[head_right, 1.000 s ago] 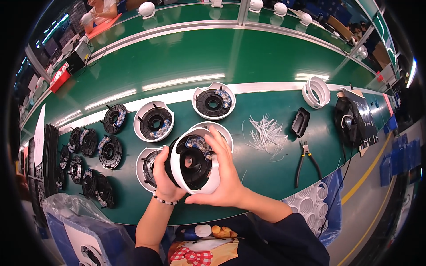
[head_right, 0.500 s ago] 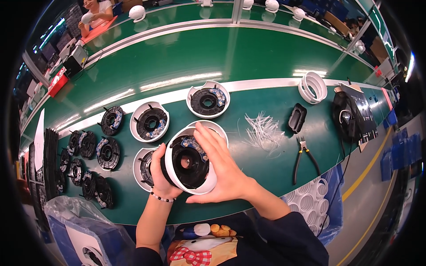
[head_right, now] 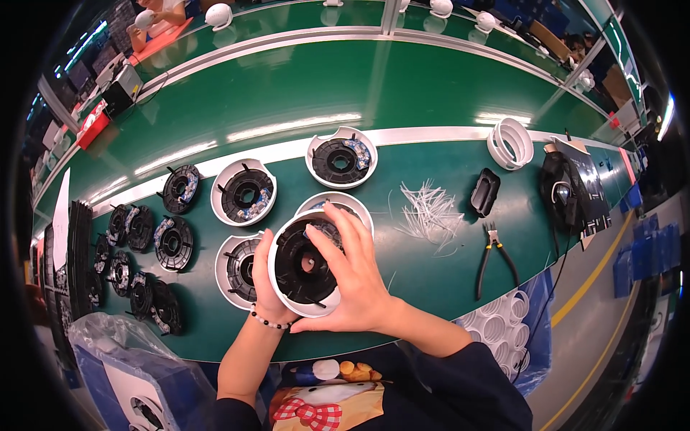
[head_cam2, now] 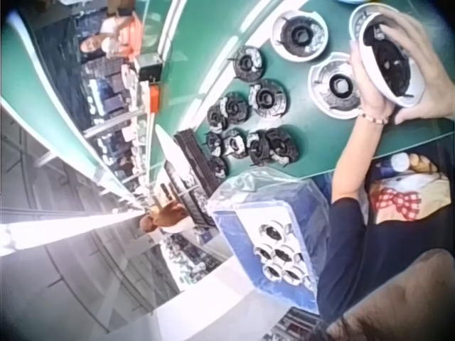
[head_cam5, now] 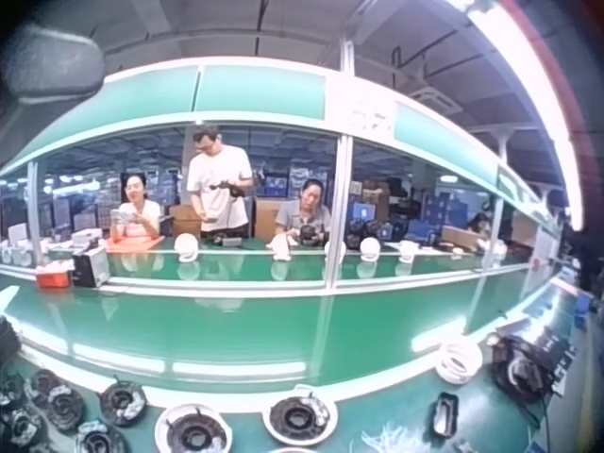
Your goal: Assembling electronic light components into plastic housings on a factory production line.
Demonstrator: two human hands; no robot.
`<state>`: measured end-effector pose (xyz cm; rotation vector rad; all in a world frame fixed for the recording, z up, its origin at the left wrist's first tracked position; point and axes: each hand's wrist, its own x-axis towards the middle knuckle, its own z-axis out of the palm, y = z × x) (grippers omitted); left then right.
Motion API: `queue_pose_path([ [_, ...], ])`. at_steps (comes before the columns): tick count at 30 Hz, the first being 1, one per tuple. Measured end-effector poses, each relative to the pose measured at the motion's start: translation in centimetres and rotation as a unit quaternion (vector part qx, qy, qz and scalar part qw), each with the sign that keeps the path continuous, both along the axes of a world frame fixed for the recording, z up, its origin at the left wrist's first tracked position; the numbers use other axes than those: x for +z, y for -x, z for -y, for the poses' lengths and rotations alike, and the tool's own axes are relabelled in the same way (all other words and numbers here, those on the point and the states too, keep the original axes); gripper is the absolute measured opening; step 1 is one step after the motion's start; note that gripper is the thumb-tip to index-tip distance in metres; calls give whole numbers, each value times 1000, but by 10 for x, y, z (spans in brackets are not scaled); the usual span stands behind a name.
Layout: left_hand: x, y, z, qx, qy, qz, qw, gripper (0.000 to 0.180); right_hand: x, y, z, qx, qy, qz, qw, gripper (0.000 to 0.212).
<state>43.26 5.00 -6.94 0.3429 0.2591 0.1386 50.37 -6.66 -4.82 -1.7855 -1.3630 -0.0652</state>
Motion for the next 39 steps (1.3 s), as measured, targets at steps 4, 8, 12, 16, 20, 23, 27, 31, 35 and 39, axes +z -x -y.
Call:
queue_pose_path([
  [4, 2, 0, -2, -33, -31, 23, 999, 64, 1, 0, 1, -12, 3, 11, 1000, 109],
  [8, -3, 1, -5, -53, -95, 24, 994, 68, 1, -8, 3, 25, -14, -17, 999, 113],
  [12, -6, 4, -7, -68, -107, 36, 991, 68, 2, -9, 3, 34, -5, -11, 999, 113],
  [16, -3, 4, -7, -74, -78, 48, 993, 58, 5, -9, 3, 33, 10, 4, 999, 113],
  [20, -6, 2, -7, -80, -49, 40, 995, 55, 8, -9, 4, 32, 21, 18, 999, 113],
  [23, -8, 1, -8, -89, -30, 41, 995, 54, 8, -11, 4, 43, 15, 20, 999, 112],
  [27, -17, 2, -8, -88, -48, 30, 995, 66, 9, -10, 6, 41, 21, 25, 999, 110],
  [31, -18, 5, -9, -96, -36, 57, 993, 64, 6, -10, 6, 50, 17, 30, 998, 110],
  [35, -12, 6, -7, -76, 1, 51, 996, 46, -3, -11, 1, 48, 19, 26, 998, 110],
  [39, -8, 8, -8, -97, -6, 113, 989, 63, -1, -12, 0, 41, 3, 28, 999, 110],
])
